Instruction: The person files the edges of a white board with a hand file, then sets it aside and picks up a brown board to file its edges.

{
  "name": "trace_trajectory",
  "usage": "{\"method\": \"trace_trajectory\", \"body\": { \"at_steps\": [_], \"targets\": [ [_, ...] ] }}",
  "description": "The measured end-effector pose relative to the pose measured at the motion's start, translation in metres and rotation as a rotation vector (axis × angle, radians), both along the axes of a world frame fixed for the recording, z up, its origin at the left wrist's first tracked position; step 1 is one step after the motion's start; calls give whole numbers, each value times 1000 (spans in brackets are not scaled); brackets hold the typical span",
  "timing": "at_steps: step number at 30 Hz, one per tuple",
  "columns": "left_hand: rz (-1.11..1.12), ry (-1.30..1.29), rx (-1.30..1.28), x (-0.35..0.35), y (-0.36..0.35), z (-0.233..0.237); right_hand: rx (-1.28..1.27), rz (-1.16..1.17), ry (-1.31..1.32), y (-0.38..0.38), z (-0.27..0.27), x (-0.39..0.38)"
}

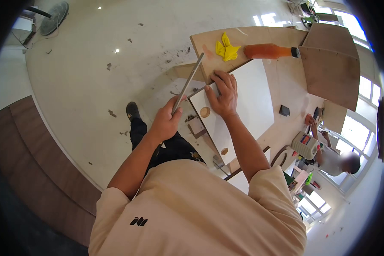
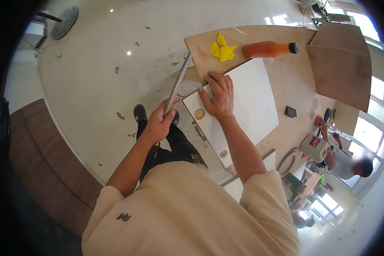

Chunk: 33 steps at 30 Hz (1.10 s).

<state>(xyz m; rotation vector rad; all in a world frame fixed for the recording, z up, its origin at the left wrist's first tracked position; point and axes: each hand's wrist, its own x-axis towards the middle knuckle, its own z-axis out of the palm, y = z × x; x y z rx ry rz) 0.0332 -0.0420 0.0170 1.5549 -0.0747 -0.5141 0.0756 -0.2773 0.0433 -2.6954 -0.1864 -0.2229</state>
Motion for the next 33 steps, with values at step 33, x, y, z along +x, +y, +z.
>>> {"method": "trace_trajectory", "body": {
  "at_steps": [33],
  "targets": [
    [-128,309,16,-21,39,-12,-121,56,86,0,-5,6]
  ]
}}
